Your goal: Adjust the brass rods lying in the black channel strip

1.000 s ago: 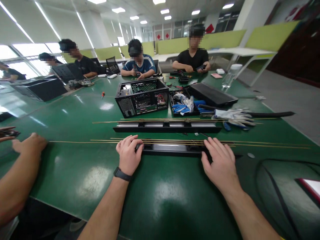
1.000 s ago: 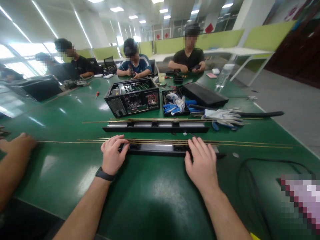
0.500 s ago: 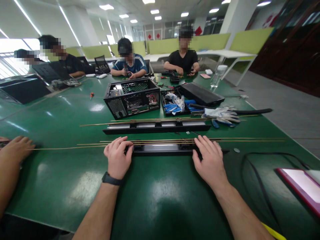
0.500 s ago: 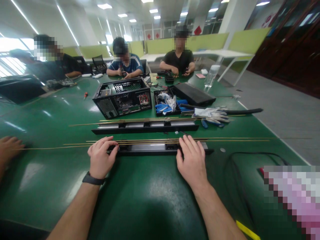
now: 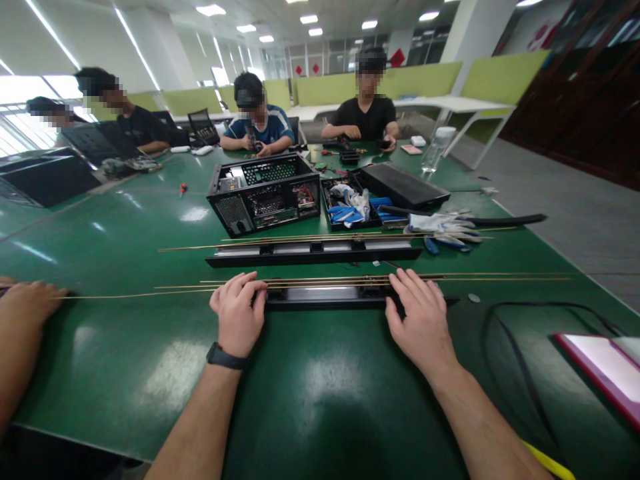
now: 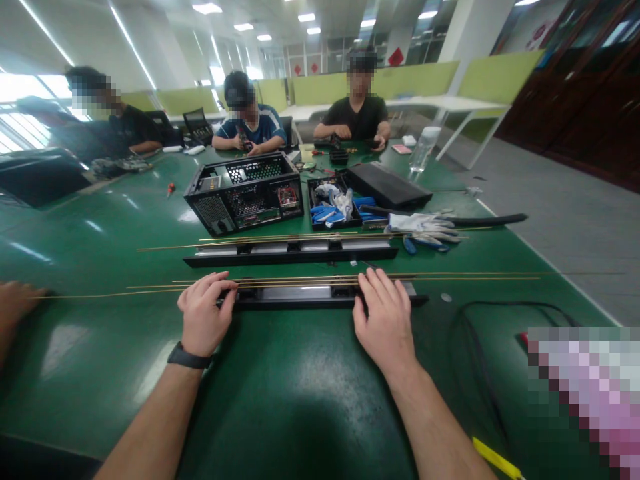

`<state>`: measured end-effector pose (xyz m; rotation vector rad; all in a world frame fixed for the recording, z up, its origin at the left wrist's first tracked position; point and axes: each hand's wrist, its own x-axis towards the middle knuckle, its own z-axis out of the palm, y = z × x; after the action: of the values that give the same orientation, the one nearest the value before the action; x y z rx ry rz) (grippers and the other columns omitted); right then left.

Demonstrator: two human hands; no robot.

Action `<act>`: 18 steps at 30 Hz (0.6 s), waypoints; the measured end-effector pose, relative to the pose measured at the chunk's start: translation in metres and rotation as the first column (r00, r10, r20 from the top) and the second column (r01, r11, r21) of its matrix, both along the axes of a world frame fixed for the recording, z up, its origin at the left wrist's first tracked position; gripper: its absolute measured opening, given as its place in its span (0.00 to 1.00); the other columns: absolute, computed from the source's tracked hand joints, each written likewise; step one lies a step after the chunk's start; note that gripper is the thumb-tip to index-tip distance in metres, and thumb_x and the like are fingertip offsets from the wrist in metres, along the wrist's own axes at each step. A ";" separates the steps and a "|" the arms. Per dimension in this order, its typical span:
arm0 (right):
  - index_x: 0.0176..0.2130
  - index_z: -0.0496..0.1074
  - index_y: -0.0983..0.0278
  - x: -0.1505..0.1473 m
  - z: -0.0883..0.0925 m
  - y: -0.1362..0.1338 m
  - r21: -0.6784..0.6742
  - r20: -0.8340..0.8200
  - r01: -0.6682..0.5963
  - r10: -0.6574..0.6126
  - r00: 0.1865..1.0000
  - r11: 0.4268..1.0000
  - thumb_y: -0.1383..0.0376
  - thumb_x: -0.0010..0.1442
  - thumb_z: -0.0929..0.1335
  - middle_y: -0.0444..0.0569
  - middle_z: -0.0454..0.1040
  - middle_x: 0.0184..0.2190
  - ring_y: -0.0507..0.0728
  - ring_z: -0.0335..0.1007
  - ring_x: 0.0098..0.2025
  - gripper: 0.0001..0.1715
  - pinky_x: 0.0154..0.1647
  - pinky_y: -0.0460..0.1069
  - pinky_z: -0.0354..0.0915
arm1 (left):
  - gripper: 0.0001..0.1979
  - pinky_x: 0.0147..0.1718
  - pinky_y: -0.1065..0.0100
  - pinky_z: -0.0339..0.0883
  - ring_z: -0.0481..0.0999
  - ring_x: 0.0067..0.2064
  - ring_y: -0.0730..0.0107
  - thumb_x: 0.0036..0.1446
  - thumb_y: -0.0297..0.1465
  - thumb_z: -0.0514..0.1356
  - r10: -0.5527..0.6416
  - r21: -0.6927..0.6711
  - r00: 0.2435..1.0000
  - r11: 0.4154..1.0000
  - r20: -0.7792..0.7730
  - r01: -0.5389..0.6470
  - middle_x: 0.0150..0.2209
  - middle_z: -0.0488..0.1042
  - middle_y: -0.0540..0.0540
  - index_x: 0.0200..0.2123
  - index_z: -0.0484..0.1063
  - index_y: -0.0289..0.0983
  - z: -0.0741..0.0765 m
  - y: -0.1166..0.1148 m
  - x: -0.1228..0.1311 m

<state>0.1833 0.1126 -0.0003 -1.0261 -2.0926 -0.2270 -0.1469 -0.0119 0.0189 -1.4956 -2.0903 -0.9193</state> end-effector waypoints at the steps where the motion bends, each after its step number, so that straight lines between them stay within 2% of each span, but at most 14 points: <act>1: 0.63 0.69 0.64 0.000 0.000 0.000 -0.001 0.001 0.001 -0.001 1.000 1.000 0.66 0.68 0.65 0.57 0.70 0.64 0.64 0.63 0.68 0.26 0.71 0.65 0.53 | 0.05 0.59 0.49 0.54 0.75 0.58 0.53 0.65 0.33 0.61 0.003 -0.001 1.000 1.000 0.002 -0.003 0.52 0.80 0.45 0.39 0.78 0.44 0.000 0.000 0.000; 7: 0.64 0.68 0.64 0.000 -0.001 0.000 0.005 -0.004 0.002 -0.002 1.000 1.000 0.66 0.68 0.65 0.57 0.70 0.64 0.64 0.63 0.68 0.27 0.71 0.65 0.53 | 0.03 0.59 0.48 0.54 0.74 0.59 0.50 0.63 0.34 0.63 0.063 -0.021 0.997 0.998 0.038 -0.062 0.52 0.80 0.44 0.37 0.77 0.43 0.003 -0.002 -0.006; 13: 0.64 0.68 0.64 0.000 0.002 -0.001 0.005 -0.004 0.002 -0.002 1.000 1.000 0.66 0.68 0.65 0.57 0.70 0.64 0.64 0.63 0.68 0.27 0.71 0.65 0.53 | 0.04 0.59 0.49 0.54 0.75 0.58 0.52 0.64 0.34 0.62 0.003 -0.022 1.000 1.000 0.022 -0.002 0.52 0.80 0.45 0.38 0.77 0.44 0.002 -0.002 -0.003; 18: 0.65 0.68 0.64 0.001 0.003 -0.001 -0.012 0.007 0.013 -0.012 1.000 1.000 0.65 0.67 0.65 0.57 0.70 0.64 0.63 0.62 0.68 0.28 0.71 0.65 0.53 | 0.03 0.60 0.48 0.53 0.75 0.58 0.52 0.64 0.34 0.63 0.007 -0.021 0.999 1.000 0.034 -0.006 0.52 0.80 0.45 0.38 0.78 0.44 0.002 -0.001 -0.006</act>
<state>0.1839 0.1112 0.0028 -1.0473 -2.0970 -0.2248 -0.1532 -0.0133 0.0206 -1.4932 -2.1336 -0.9290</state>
